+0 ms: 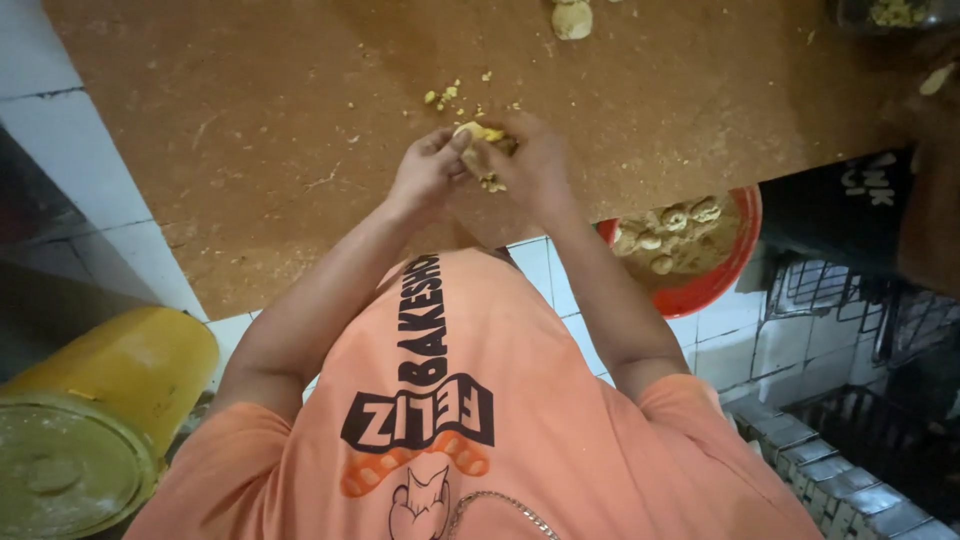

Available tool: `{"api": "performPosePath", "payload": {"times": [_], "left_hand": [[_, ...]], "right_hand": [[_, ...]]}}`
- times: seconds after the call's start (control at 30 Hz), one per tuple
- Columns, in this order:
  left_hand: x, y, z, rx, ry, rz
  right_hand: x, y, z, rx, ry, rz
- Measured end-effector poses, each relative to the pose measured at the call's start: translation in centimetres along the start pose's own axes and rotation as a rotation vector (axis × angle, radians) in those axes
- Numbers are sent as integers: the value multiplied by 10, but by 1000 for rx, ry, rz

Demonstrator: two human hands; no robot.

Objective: Filling small pieces of dough with a yellow mixture and shaping them into balls on a wooden surface.

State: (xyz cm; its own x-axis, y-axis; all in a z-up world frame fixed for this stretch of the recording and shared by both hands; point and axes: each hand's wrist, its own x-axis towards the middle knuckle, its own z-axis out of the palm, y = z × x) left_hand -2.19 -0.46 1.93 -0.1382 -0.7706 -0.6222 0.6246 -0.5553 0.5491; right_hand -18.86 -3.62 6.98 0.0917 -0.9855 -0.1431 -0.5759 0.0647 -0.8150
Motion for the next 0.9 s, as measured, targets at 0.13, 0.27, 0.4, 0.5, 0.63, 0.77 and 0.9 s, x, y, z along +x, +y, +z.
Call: {"api": "performPosePath", "payload": {"times": [0.13, 0.27, 0.4, 0.5, 0.63, 0.77, 0.9], "left_hand": [[14, -19, 12, 4, 32, 91], [29, -32, 6, 38, 108, 121], [15, -12, 12, 54, 100, 171], [6, 0, 14, 89, 20, 211], [0, 20, 9, 185, -103, 204], [-1, 38, 10, 185, -242, 154], [13, 39, 5, 418, -206, 318]], "right_hand": [[-11, 7, -3, -216, -81, -331], [-18, -15, -5, -267, -20, -380], [-5, 39, 6, -287, 39, -416], [2, 39, 1, -376, 64, -345], [13, -12, -26, -72, -12, -19], [20, -12, -32, 547, -316, 221], [18, 2, -13, 544, -148, 345]]}}
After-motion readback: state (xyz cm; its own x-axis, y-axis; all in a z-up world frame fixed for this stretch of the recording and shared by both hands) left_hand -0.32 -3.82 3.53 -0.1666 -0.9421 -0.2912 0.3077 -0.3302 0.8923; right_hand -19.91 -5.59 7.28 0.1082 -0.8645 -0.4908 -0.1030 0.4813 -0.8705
